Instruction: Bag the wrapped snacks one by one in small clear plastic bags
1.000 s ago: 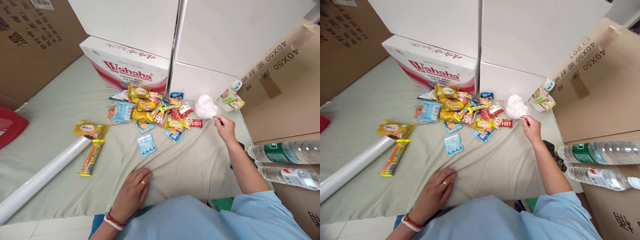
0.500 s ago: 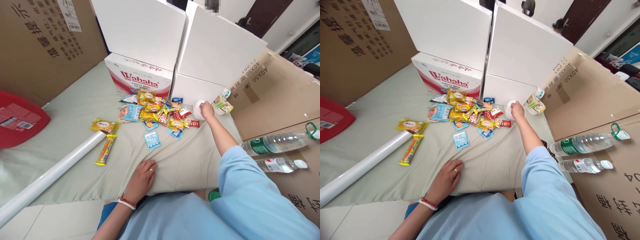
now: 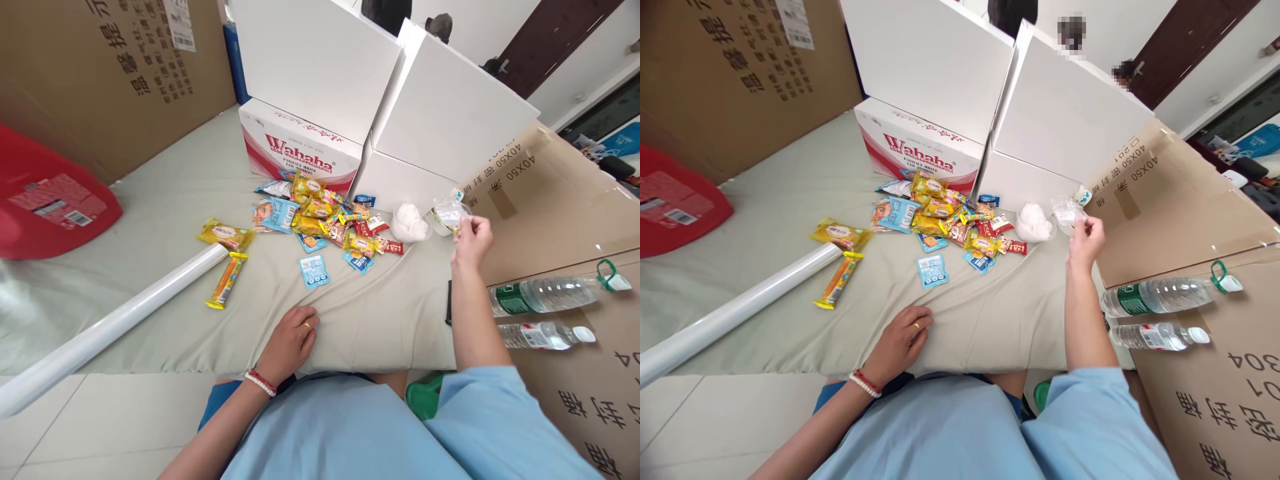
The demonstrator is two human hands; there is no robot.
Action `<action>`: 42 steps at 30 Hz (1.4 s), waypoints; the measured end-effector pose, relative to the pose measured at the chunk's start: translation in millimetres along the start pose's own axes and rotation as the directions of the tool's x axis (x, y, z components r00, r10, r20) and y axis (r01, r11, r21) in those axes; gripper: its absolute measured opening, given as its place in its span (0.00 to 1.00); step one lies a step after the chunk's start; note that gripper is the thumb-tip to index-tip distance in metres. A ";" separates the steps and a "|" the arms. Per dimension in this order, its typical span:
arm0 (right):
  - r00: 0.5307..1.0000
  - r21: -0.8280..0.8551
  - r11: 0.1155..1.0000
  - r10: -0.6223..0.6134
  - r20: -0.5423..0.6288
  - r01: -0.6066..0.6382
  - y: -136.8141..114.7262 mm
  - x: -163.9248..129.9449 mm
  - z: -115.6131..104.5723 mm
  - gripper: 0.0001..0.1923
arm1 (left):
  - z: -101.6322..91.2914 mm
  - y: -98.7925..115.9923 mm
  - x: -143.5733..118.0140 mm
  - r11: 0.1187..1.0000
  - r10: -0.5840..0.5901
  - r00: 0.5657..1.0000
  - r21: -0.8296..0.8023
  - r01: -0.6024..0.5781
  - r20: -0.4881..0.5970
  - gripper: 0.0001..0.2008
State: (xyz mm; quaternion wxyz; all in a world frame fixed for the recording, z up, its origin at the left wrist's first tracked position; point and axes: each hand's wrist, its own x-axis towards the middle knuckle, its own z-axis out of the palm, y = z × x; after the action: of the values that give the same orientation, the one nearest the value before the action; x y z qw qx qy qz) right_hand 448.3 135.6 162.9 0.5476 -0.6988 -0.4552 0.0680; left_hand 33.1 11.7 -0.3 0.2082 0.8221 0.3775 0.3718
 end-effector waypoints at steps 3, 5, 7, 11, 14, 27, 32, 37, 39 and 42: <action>0.990 0.121 0.988 0.080 0.118 -0.094 -7.3 -101.8 19.0 0.16 | -6.9 11.7 -1.7 0.987 -0.129 0.983 -0.112 0.115 -0.128 0.10; 0.913 0.259 0.914 0.211 0.350 -0.311 -11.6 -179.6 34.6 0.18 | -8.9 25.6 -1.0 0.935 -0.275 0.958 -0.257 0.246 -0.084 0.10; 0.828 0.257 0.894 0.189 0.529 -0.368 -17.3 -247.3 44.7 0.17 | -6.6 39.7 2.2 0.785 -0.431 0.900 -0.464 0.410 0.067 0.13; 0.648 0.265 0.921 -0.018 0.761 -0.285 -27.0 -312.4 48.1 0.13 | 3.7 53.0 7.9 0.384 -0.614 0.742 -0.719 0.580 0.270 0.19; 0.604 0.287 0.870 0.015 0.797 -0.400 -24.4 -308.8 45.4 0.13 | 4.1 53.9 5.1 0.287 -0.666 0.688 -0.751 0.595 0.290 0.18; 0.589 0.445 0.743 -0.085 0.804 -0.500 -16.1 -299.6 40.0 0.09 | -0.8 65.8 3.8 0.282 -0.701 0.670 -0.767 0.576 0.245 0.14; 0.653 0.411 0.830 -0.075 0.754 -0.379 -6.5 -261.7 29.3 0.12 | -15.4 55.4 0.6 0.280 -0.750 0.607 -0.706 0.651 0.262 0.18; 0.462 0.406 0.912 -0.337 0.820 -0.056 -9.6 -245.3 32.0 0.13 | -0.3 51.9 17.5 0.223 -0.700 0.563 -0.616 0.756 0.439 0.33; 0.338 0.410 0.911 -0.400 0.852 0.043 -6.6 -235.4 35.4 0.13 | 7.0 49.4 23.2 0.338 -0.664 0.616 -0.564 0.753 0.424 0.28; 0.630 0.192 0.973 -0.230 0.741 0.129 20.2 -183.1 32.4 0.13 | 3.7 34.7 21.3 0.567 -0.669 0.703 -0.446 0.693 0.242 0.22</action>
State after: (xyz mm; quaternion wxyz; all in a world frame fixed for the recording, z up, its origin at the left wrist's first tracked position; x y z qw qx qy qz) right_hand 334.9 28.5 59.7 0.3519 -0.5227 -0.7046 0.3262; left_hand 61.5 6.2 28.7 0.5511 0.5363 0.5481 0.3290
